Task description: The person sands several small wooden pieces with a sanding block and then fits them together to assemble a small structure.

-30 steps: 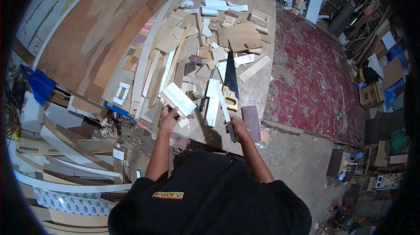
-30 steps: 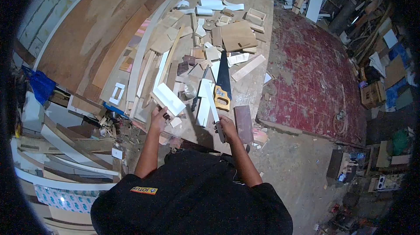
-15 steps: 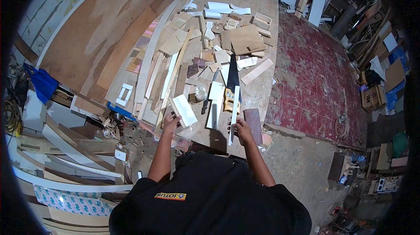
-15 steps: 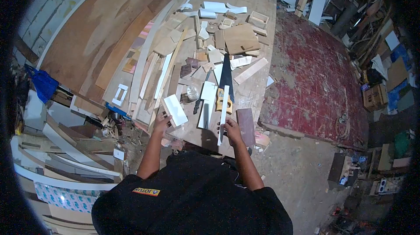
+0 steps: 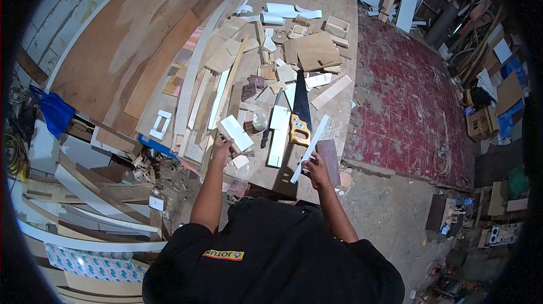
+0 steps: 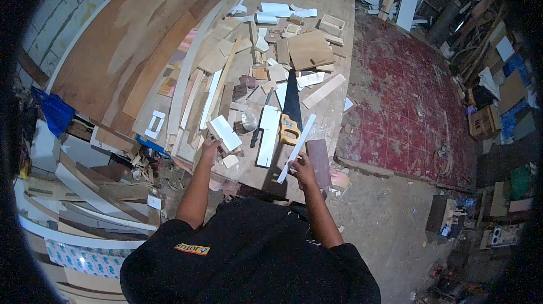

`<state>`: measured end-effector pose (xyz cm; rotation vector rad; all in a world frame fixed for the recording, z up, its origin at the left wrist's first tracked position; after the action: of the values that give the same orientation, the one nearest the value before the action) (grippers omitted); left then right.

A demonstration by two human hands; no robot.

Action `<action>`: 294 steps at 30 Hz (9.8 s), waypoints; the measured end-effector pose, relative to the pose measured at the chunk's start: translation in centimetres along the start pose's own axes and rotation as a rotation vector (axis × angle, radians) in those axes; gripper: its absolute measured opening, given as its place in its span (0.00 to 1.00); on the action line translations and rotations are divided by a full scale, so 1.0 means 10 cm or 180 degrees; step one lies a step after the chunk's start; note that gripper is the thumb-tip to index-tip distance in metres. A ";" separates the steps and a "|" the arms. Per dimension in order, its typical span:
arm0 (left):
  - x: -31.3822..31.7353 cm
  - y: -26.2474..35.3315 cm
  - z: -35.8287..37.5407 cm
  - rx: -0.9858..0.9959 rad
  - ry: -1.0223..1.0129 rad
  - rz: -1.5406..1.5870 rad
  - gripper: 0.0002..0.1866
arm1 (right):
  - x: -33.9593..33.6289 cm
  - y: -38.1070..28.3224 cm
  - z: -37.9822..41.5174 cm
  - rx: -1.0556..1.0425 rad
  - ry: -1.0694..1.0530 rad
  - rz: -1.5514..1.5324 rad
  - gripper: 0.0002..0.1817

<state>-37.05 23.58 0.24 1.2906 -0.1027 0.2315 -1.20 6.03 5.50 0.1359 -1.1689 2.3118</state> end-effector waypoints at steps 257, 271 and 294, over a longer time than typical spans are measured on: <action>1.10 -0.32 1.06 -0.0781 -0.2464 -0.0114 0.34 | -0.01 -0.86 -0.50 -0.1530 0.1656 0.2697 0.09; 2.53 -0.85 1.02 -0.0129 -0.3167 -0.1679 0.25 | -2.07 -0.14 0.92 -0.1026 0.3309 0.0651 0.09; 4.48 -1.30 1.51 0.3108 -0.4558 -0.5710 0.28 | -3.12 0.27 0.79 -0.0285 0.1982 0.0033 0.25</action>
<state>10.26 10.79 1.38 1.7253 0.0086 -2.4403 22.72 -14.49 -1.53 -0.5824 -0.9357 2.0699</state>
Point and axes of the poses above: each hand's wrist, its own z-axis away from the middle knuckle, its own x-axis out of the palm, y = z × x, the point moved 9 cm from there along -z, towards the middle knuckle, and after that the axes turned 9 degrees about x, right-handed, at the moved point
